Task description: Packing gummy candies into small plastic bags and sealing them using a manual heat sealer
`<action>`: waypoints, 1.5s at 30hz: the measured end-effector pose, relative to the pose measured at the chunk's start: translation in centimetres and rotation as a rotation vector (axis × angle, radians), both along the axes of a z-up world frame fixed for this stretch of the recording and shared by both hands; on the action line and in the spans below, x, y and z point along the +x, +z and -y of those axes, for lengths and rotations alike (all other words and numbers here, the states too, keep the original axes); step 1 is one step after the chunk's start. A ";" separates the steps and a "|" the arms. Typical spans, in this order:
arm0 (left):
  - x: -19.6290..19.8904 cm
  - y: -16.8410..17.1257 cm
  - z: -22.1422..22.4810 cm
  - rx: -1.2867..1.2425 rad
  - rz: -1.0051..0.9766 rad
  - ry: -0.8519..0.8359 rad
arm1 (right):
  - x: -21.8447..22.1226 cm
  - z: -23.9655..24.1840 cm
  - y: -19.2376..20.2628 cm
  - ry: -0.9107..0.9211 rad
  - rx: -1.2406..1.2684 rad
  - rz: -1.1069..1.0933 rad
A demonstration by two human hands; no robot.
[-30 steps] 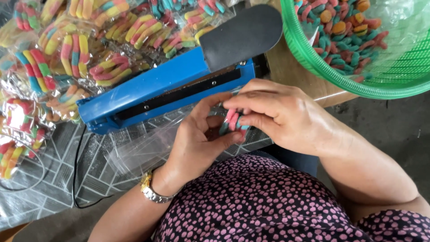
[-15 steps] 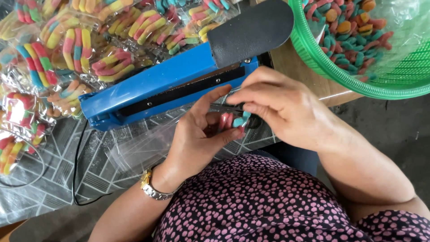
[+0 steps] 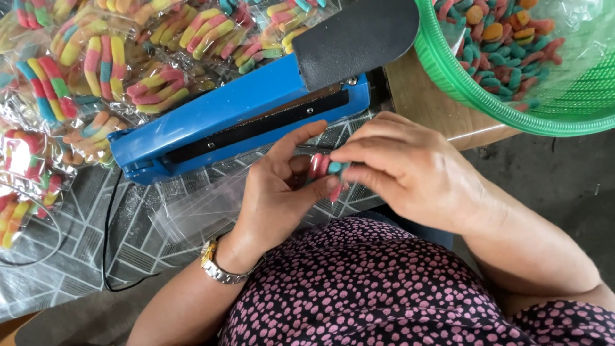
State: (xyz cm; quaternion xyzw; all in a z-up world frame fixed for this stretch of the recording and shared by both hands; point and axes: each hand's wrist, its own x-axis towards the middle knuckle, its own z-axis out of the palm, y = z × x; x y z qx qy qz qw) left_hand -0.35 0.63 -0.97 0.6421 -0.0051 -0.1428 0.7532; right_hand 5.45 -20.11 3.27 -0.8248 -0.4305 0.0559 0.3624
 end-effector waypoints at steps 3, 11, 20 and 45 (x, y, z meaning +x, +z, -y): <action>-0.2 0.3 0.1 0.048 0.025 -0.055 | -0.4 -0.4 -0.1 0.031 -0.033 0.098; -0.1 0.9 -0.1 0.130 0.069 -0.132 | -0.6 -0.5 -1.0 0.074 -0.022 0.174; -0.4 0.0 0.3 0.024 0.085 -0.065 | -0.6 -0.9 -0.3 0.059 0.058 0.130; -1.2 -1.8 0.1 0.172 0.330 -0.002 | -1.6 -1.3 -0.3 0.021 0.027 0.210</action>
